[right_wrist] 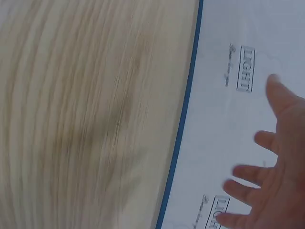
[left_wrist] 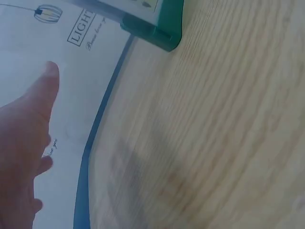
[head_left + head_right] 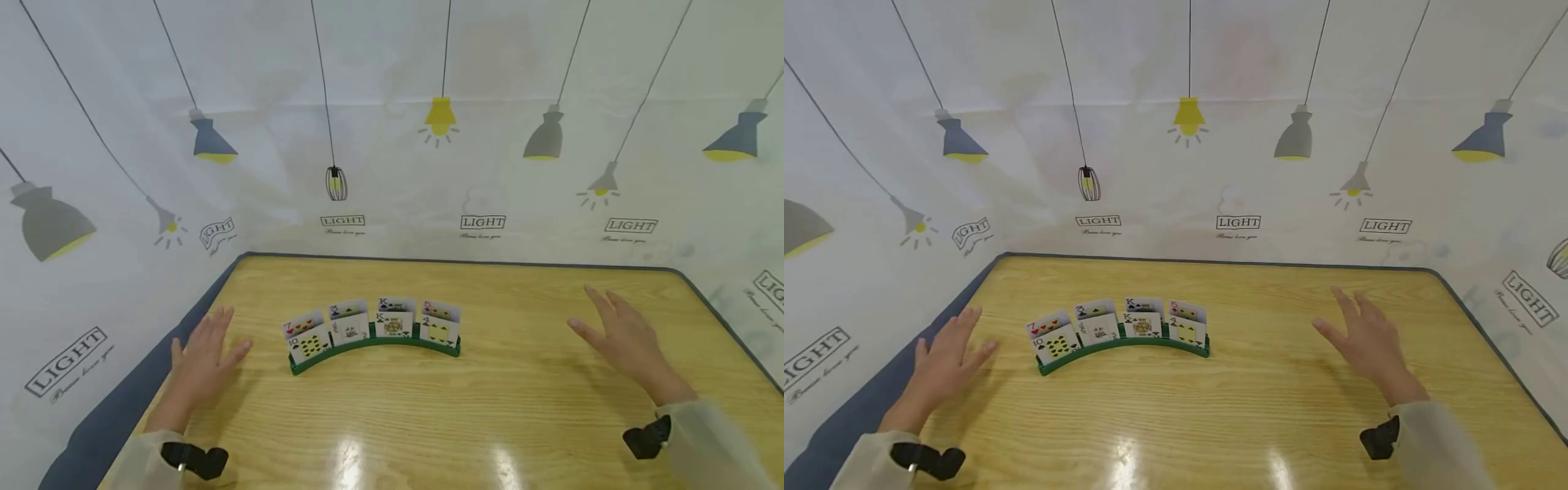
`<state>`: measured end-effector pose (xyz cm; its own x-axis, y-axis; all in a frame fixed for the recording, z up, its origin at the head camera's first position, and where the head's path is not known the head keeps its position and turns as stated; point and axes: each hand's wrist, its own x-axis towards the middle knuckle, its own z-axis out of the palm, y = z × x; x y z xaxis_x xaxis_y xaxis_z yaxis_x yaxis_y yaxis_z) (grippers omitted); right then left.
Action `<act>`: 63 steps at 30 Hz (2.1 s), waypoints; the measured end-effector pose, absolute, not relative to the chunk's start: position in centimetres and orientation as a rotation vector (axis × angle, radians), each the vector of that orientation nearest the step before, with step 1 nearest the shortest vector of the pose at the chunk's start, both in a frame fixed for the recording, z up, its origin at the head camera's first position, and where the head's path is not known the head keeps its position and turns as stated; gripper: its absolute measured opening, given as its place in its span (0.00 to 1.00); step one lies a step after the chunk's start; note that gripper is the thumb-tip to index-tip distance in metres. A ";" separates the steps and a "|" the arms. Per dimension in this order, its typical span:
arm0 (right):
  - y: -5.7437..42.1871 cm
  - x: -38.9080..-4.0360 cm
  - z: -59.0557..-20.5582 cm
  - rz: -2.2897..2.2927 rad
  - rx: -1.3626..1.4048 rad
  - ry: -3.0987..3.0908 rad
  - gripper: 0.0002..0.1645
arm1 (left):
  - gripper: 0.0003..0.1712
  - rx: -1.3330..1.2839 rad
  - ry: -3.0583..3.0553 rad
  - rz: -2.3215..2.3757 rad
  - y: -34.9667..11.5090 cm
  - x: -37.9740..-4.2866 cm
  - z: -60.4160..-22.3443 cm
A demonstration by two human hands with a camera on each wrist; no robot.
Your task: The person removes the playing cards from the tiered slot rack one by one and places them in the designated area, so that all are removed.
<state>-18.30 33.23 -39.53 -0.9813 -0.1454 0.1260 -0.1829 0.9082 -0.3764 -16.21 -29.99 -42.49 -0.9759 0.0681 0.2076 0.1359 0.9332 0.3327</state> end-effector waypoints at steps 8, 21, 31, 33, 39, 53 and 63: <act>28.1 -17.2 -40.0 0.856 0.384 -2.939 0.33 | 0.31 -0.156 -2.917 -1.087 -27.2 -14.6 -43.8; 19.6 -17.0 -41.3 1.186 0.569 -2.717 0.15 | 0.29 -0.078 -2.765 -1.524 -23.9 -14.2 -45.3; 17.0 -17.5 -41.9 1.307 0.592 -2.740 0.14 | 0.22 0.031 -2.723 -1.521 -22.5 -15.1 -45.8; 16.7 -17.6 -42.0 1.320 0.589 -2.745 0.14 | 0.21 0.046 -2.727 -1.499 -22.4 -15.1 -45.8; 16.3 -17.8 -41.9 1.319 0.521 -2.749 0.13 | 0.21 0.032 -2.724 -1.475 -22.2 -15.1 -45.7; 16.5 -18.3 -41.2 1.281 0.363 -2.702 0.09 | 0.20 0.034 -2.709 -1.494 -22.3 -15.3 -46.1; 16.3 -18.5 -41.3 1.318 0.289 -2.678 0.07 | 0.20 0.022 -2.693 -1.509 -22.4 -15.3 -46.3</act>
